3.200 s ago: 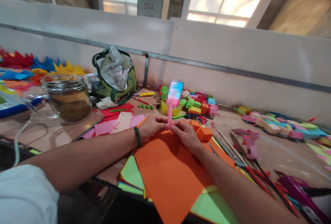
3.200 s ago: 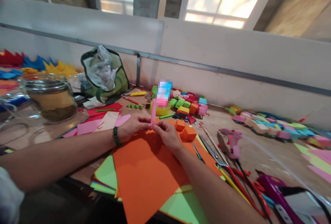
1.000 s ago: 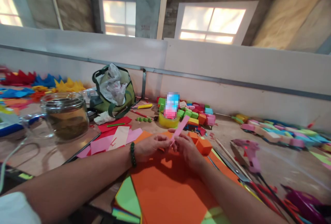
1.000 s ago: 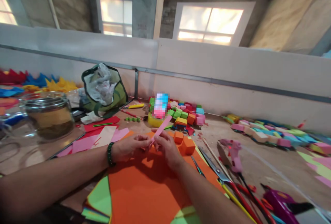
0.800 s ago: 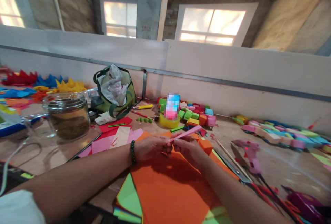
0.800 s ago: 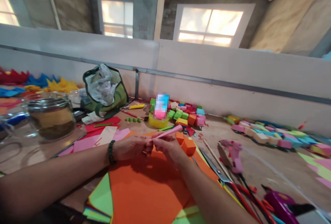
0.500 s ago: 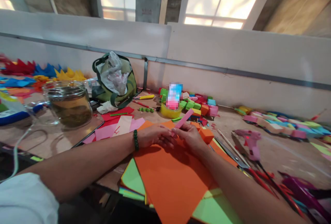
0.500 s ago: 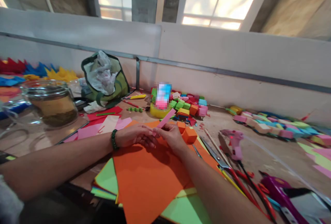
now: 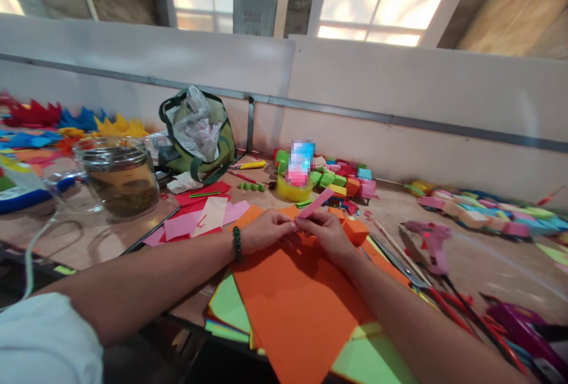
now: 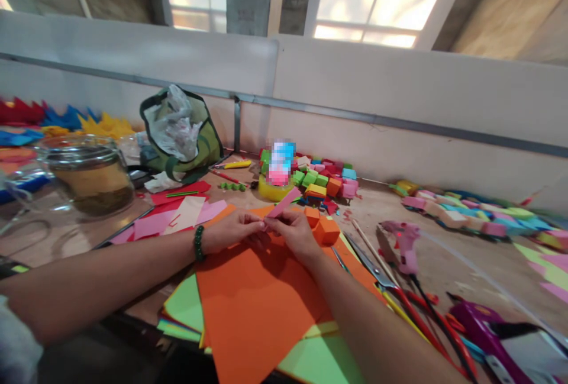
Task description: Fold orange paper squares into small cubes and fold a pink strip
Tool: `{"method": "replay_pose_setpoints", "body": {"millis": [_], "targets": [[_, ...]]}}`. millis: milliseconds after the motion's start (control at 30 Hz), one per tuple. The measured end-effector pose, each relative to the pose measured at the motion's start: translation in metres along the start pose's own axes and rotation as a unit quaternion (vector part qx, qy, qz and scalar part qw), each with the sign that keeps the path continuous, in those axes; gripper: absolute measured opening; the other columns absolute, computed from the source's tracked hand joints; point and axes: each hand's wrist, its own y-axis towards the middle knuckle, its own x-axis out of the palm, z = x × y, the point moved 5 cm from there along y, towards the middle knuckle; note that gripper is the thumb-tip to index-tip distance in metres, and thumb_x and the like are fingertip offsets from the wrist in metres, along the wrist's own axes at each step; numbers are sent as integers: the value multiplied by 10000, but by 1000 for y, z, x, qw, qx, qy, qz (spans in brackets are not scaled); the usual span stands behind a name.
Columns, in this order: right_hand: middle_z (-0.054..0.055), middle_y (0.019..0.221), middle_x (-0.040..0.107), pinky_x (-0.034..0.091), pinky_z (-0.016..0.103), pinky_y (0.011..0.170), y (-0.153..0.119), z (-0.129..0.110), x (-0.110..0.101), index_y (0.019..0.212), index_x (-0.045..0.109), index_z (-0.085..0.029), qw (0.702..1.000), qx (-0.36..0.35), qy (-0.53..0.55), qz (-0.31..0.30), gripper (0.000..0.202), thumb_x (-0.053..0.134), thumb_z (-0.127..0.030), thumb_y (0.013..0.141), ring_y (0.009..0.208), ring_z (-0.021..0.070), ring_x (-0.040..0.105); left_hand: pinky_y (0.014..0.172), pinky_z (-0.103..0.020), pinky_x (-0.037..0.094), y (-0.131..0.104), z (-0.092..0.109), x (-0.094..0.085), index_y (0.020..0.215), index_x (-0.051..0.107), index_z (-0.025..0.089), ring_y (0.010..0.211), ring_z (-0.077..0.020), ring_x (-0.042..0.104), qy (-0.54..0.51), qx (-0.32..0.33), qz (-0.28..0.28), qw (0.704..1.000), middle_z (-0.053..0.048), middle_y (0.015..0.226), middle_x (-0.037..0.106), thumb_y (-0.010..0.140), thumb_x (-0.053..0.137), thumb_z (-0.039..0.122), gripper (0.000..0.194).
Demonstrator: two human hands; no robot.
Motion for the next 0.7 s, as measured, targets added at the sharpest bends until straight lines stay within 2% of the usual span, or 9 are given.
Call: {"method": "replay_pose_setpoints", "body": {"millis": [267, 433, 500, 600, 700], "targets": [[18, 598, 645, 433, 267, 556, -2, -3, 0, 659, 706, -160, 998, -41, -48, 18, 208, 721, -365, 689, 555, 123, 526, 517, -216, 474, -1, 7, -1, 704, 659, 95, 515, -136, 627, 50, 21, 35, 998, -54, 580, 669, 705, 626, 338, 245], [63, 744, 680, 494, 347, 681, -9, -12, -1, 723, 738, -202, 987, -105, -109, 51, 149, 703, -346, 729, 724, 195, 604, 517, -197, 452, -5, 15, -3, 580, 632, 109, 490, -96, 567, 58, 45, 73, 995, -37, 545, 641, 704, 598, 299, 229], [75, 831, 672, 499, 365, 727, -14, -21, 1, 838, 754, -229, 966, -183, -179, 44, 140, 673, -318, 767, 786, 205, 604, 539, -206, 462, -5, 17, -3, 587, 638, 107, 509, -99, 576, 48, 50, 80, 994, -44, 572, 648, 715, 584, 323, 257], [87, 900, 652, 514, 355, 731, -22, -33, 6, 1045, 714, -244, 915, -290, -282, -6, 245, 587, -280, 839, 801, 194, 606, 581, -224, 474, -5, 16, -3, 632, 652, 101, 545, -111, 597, 16, 54, 90, 994, -55, 614, 662, 714, 604, 365, 280], [105, 944, 641, 522, 348, 739, -24, -34, 8, 1130, 675, -232, 895, -311, -319, -36, 294, 550, -279, 868, 835, 200, 608, 618, -240, 474, -3, 14, -3, 683, 650, 100, 583, -126, 611, -9, 65, 98, 993, -57, 632, 664, 710, 638, 400, 301]]}}
